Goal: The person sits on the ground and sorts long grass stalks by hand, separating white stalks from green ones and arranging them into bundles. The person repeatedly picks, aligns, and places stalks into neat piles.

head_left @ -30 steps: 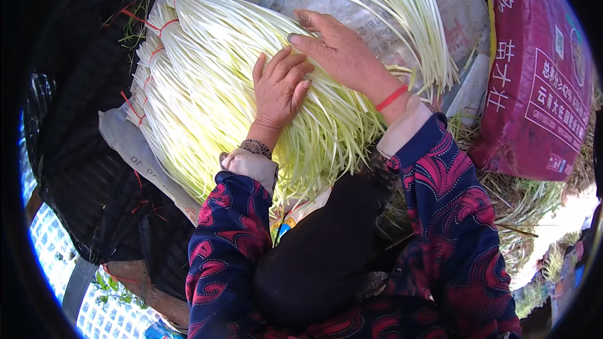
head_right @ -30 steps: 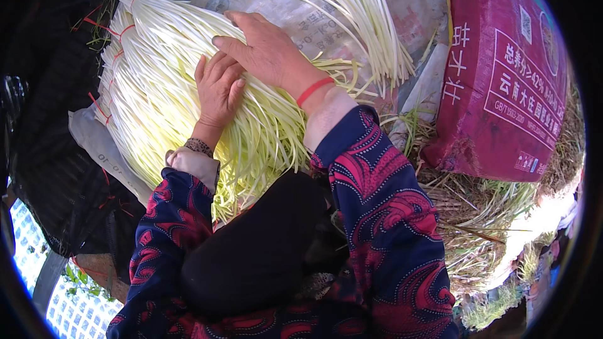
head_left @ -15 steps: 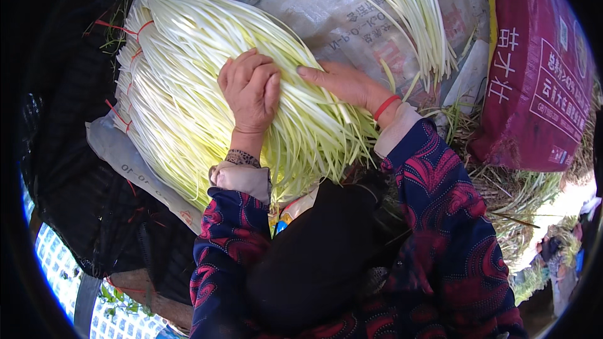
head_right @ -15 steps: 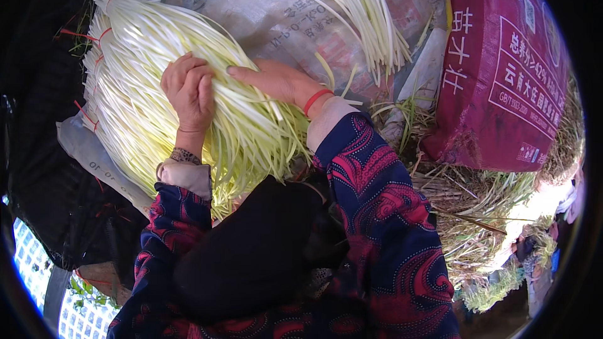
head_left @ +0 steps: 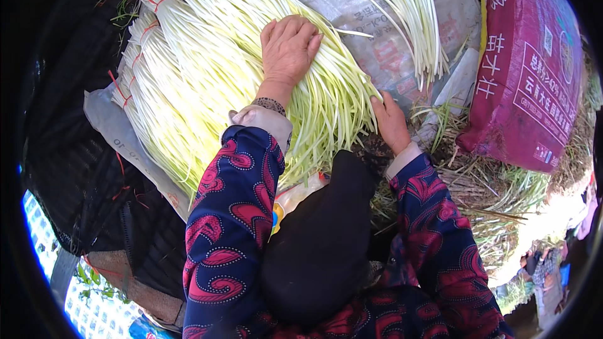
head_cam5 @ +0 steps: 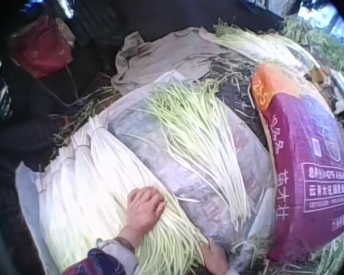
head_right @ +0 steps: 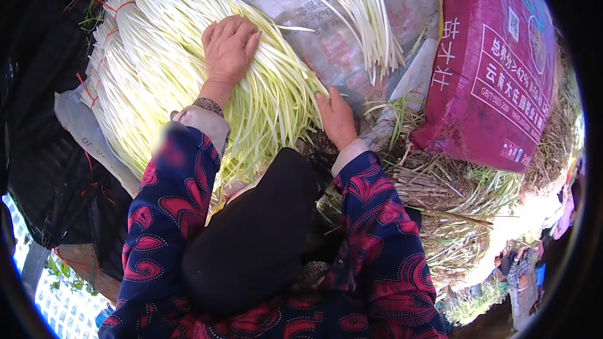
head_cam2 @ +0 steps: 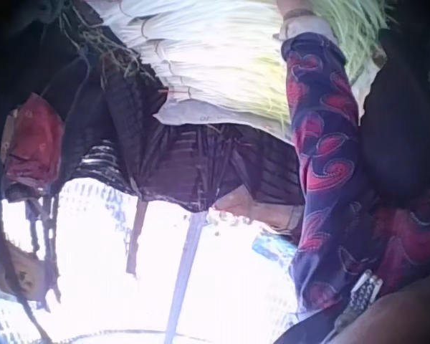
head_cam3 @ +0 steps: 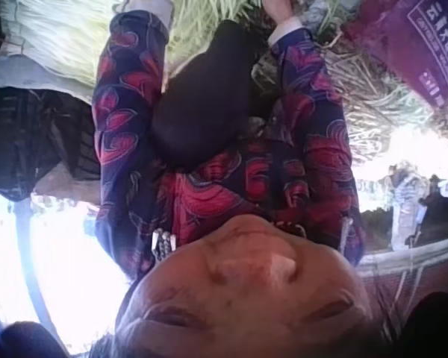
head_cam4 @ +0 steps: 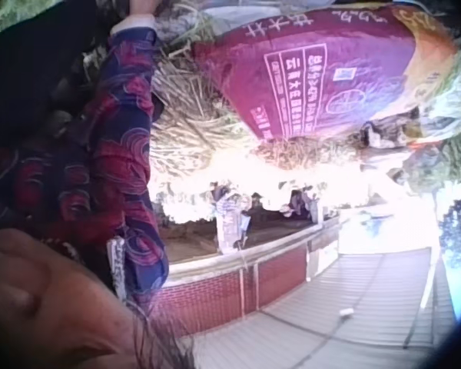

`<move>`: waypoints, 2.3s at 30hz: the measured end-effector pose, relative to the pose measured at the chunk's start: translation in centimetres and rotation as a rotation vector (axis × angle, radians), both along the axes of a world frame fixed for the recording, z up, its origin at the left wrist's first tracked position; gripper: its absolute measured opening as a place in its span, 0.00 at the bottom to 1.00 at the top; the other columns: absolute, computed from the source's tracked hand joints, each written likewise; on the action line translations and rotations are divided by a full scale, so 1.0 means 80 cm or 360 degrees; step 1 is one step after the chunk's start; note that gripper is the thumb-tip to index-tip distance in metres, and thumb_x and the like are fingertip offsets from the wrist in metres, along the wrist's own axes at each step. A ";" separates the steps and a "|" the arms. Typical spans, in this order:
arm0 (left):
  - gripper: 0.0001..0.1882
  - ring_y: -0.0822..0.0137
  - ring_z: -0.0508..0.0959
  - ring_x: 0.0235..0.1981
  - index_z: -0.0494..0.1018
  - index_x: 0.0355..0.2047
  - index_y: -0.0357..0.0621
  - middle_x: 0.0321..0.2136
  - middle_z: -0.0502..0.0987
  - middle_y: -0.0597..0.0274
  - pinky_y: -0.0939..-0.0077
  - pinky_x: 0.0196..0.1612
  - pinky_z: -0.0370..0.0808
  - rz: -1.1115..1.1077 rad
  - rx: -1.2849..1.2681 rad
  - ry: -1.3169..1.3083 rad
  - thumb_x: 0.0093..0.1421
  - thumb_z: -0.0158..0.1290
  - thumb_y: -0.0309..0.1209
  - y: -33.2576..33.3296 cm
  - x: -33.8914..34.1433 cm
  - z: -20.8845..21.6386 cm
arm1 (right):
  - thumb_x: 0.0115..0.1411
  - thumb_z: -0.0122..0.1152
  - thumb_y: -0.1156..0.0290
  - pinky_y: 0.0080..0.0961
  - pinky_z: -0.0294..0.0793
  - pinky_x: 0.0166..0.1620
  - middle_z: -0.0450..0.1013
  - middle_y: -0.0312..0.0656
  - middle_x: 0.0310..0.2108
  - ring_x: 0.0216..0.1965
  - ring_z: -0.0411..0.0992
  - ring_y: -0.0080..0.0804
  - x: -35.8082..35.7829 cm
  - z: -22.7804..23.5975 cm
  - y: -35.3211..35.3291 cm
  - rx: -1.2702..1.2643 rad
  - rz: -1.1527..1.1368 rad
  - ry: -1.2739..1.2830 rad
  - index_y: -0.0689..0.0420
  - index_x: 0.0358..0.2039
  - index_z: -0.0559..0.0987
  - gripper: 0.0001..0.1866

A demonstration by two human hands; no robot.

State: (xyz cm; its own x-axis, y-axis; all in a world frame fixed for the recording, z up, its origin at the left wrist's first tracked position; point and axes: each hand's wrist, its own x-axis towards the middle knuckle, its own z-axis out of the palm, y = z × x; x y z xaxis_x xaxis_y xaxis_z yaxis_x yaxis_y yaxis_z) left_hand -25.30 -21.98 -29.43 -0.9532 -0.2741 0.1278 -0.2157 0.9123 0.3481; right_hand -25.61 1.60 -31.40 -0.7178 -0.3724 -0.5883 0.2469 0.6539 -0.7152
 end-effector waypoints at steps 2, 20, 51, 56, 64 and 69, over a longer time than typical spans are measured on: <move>0.16 0.65 0.55 0.52 0.65 0.40 0.56 0.44 0.63 0.67 0.62 0.54 0.41 -0.0035 -0.0199 -0.0251 0.54 0.36 0.43 0.021 0.016 0.008 | 0.52 0.46 0.64 0.31 0.63 0.37 0.67 0.54 0.31 0.35 0.65 0.49 0.004 -0.001 0.009 -0.0042 -0.0007 0.0044 0.62 0.37 0.66 0.16; 0.18 0.59 0.70 0.36 0.64 0.40 0.43 0.36 0.68 0.54 0.67 0.39 0.66 -0.0721 0.1220 -0.1374 0.50 0.41 0.38 0.155 0.248 0.051 | 0.46 0.53 0.70 0.31 0.61 0.39 0.68 0.46 0.32 0.36 0.64 0.43 -0.028 0.039 0.054 0.0127 -0.0036 0.0741 0.60 0.32 0.70 0.12; 0.27 0.59 0.46 0.56 0.50 0.53 0.60 0.54 0.49 0.62 0.52 0.53 0.40 0.0344 -0.0161 -0.0392 0.53 0.37 0.49 -0.063 -0.001 0.014 | 0.45 0.54 0.65 0.39 0.48 0.52 0.54 0.39 0.51 0.54 0.48 0.35 0.026 0.090 -0.089 -0.0155 0.1099 0.1043 0.51 0.48 0.62 0.27; 0.28 0.59 0.49 0.55 0.51 0.52 0.58 0.53 0.52 0.61 0.50 0.52 0.42 0.0391 -0.0340 -0.0211 0.52 0.38 0.50 -0.128 -0.017 0.044 | 0.42 0.57 0.67 0.40 0.48 0.52 0.54 0.39 0.50 0.53 0.49 0.36 0.014 0.106 -0.093 -0.0231 0.0866 0.1071 0.50 0.47 0.63 0.28; 0.29 0.56 0.42 0.57 0.51 0.53 0.59 0.55 0.48 0.61 0.50 0.53 0.41 0.0609 -0.0306 -0.0443 0.52 0.35 0.54 -0.183 -0.045 -0.020 | 0.42 0.56 0.66 0.40 0.48 0.52 0.53 0.38 0.51 0.54 0.47 0.36 0.024 0.073 -0.111 -0.0215 0.0996 0.0972 0.49 0.48 0.63 0.28; 0.29 0.57 0.40 0.57 0.51 0.53 0.62 0.55 0.46 0.63 0.50 0.53 0.40 0.0582 -0.0282 -0.0483 0.52 0.35 0.54 -0.174 -0.059 -0.024 | 0.43 0.55 0.65 0.39 0.48 0.53 0.53 0.38 0.52 0.54 0.47 0.37 0.028 0.081 -0.105 -0.0117 0.1074 0.0943 0.49 0.47 0.63 0.27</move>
State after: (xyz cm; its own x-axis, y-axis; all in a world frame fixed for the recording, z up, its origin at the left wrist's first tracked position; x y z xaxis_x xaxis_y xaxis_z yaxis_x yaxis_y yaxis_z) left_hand -30.01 -35.89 -31.35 -0.8002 -0.5961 -0.0656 -0.5996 0.7975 0.0671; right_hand -23.34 -6.79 -24.96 -0.5107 -0.8467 -0.1495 -0.5955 0.4738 -0.6488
